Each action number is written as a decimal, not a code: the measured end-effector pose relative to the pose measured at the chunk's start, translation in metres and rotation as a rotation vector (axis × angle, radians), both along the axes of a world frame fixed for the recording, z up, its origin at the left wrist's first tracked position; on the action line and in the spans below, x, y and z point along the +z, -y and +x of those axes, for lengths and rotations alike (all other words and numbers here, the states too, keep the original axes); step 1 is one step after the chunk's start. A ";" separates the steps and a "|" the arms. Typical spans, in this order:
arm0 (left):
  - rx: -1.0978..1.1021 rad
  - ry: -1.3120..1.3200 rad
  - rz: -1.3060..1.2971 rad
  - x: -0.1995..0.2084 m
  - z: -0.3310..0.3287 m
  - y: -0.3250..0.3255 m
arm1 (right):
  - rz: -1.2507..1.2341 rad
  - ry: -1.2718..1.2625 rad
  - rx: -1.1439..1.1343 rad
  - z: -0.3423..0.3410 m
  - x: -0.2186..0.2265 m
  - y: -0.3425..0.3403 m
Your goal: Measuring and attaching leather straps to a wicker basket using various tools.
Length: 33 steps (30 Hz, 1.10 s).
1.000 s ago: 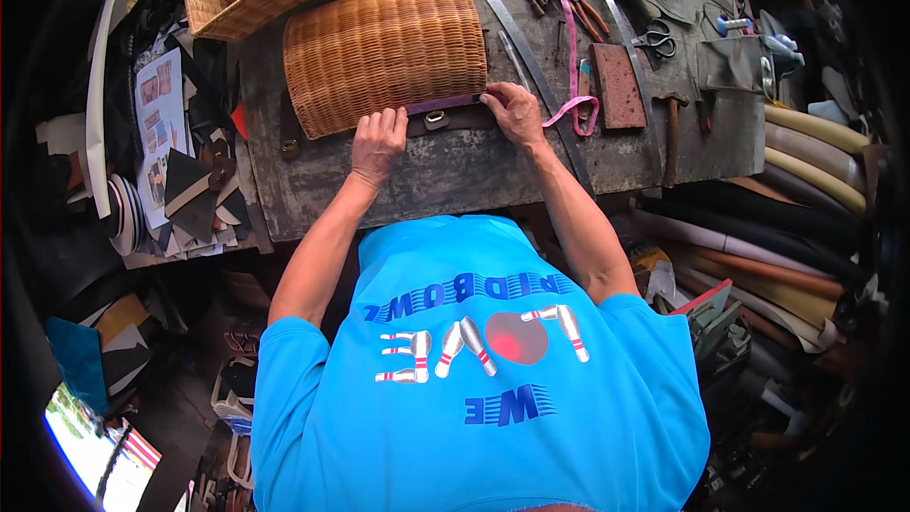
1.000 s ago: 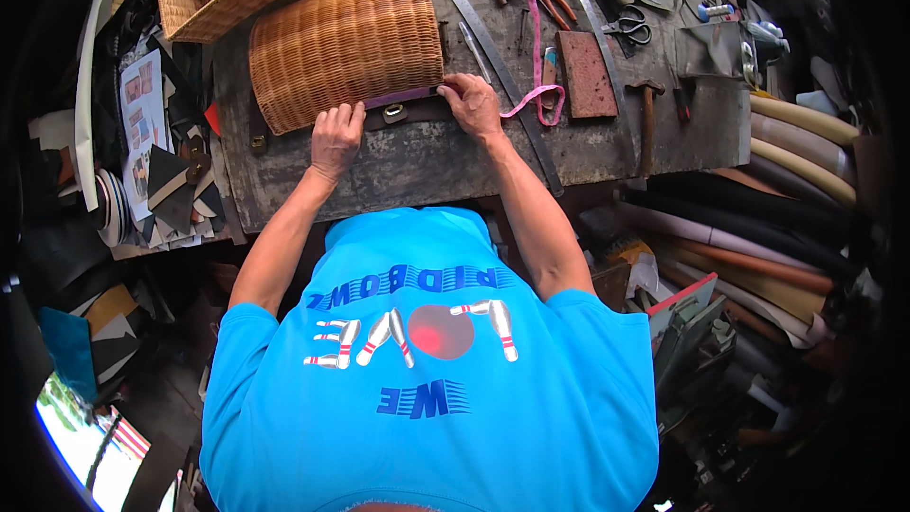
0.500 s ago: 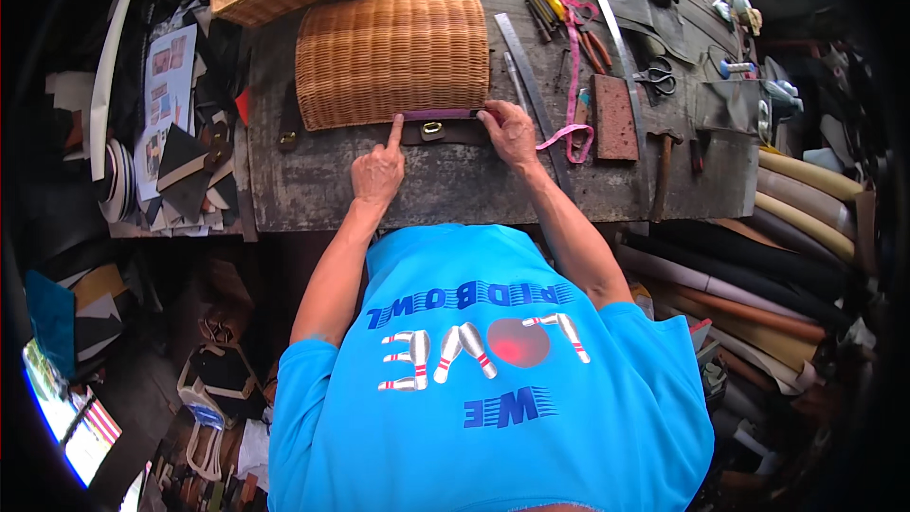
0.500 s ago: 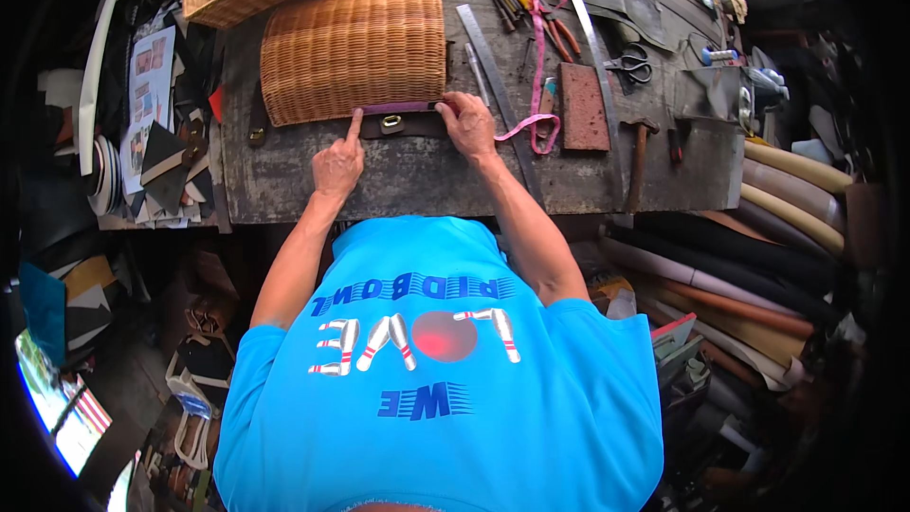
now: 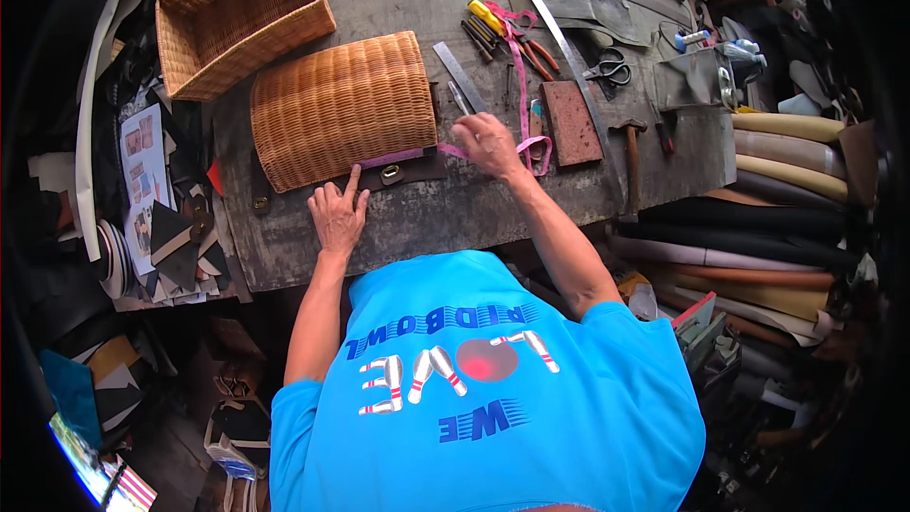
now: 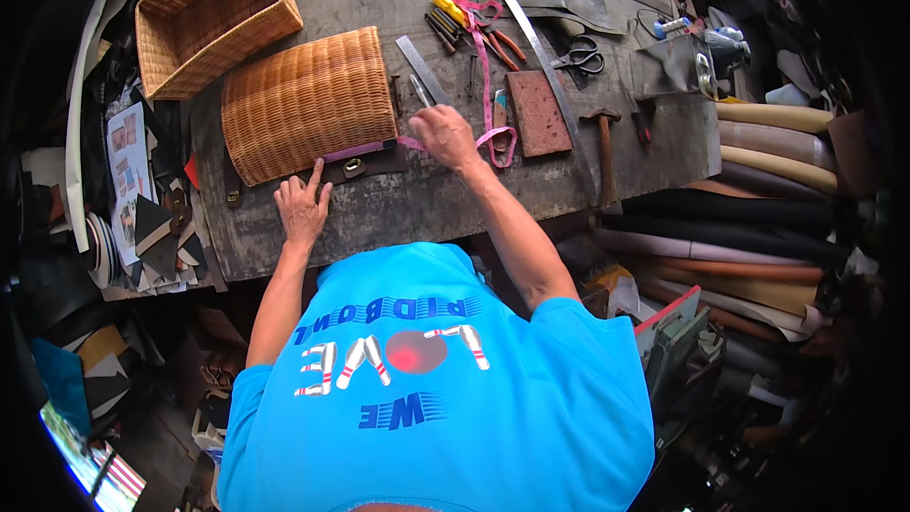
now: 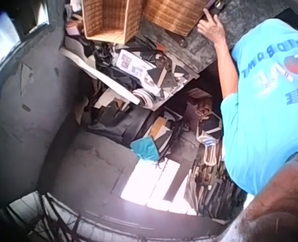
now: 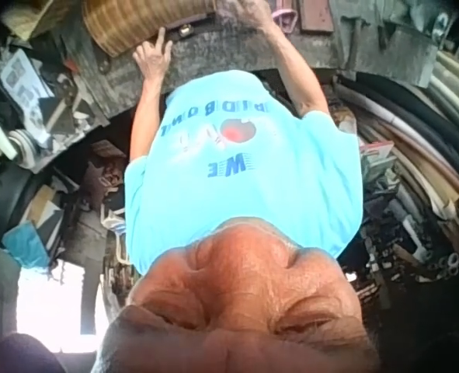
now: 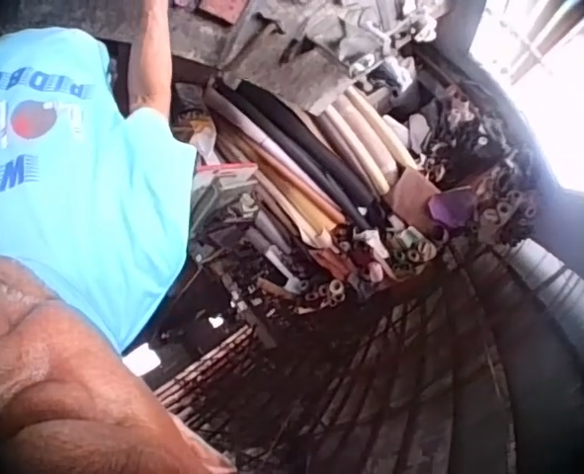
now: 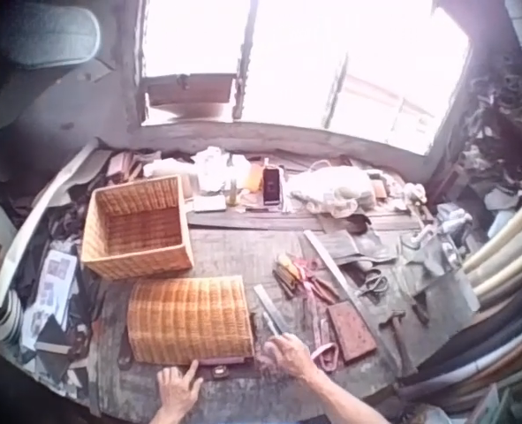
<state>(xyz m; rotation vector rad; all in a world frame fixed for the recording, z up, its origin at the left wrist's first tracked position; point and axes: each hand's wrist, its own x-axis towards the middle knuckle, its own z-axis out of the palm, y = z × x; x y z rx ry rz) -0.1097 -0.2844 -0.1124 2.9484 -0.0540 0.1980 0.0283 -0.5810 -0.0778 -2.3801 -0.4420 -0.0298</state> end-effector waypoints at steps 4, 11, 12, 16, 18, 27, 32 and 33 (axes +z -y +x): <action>-0.008 -0.014 0.055 0.008 0.001 0.003 | -0.061 0.174 -0.299 0.088 -0.005 0.064; -0.013 -0.023 0.043 0.013 -0.001 0.004 | -0.511 0.044 -0.359 0.189 -0.025 0.089; -0.019 -0.023 0.050 0.011 -0.002 0.005 | -0.508 0.049 -0.348 0.196 -0.027 0.088; 0.002 0.022 0.095 0.002 -0.003 0.005 | -0.621 0.007 -0.309 0.205 -0.030 0.076; 0.023 0.048 0.093 -0.002 -0.003 0.005 | -0.613 0.012 -0.311 0.198 -0.023 0.069; 0.080 0.075 0.056 -0.005 0.001 0.016 | -0.590 0.250 -0.167 0.170 -0.045 0.081; 0.106 0.045 0.056 -0.003 0.002 0.016 | -0.371 0.215 -0.275 0.176 -0.043 0.090; 0.106 0.044 0.056 -0.004 0.002 0.016 | -0.360 0.166 -0.296 0.181 -0.040 0.092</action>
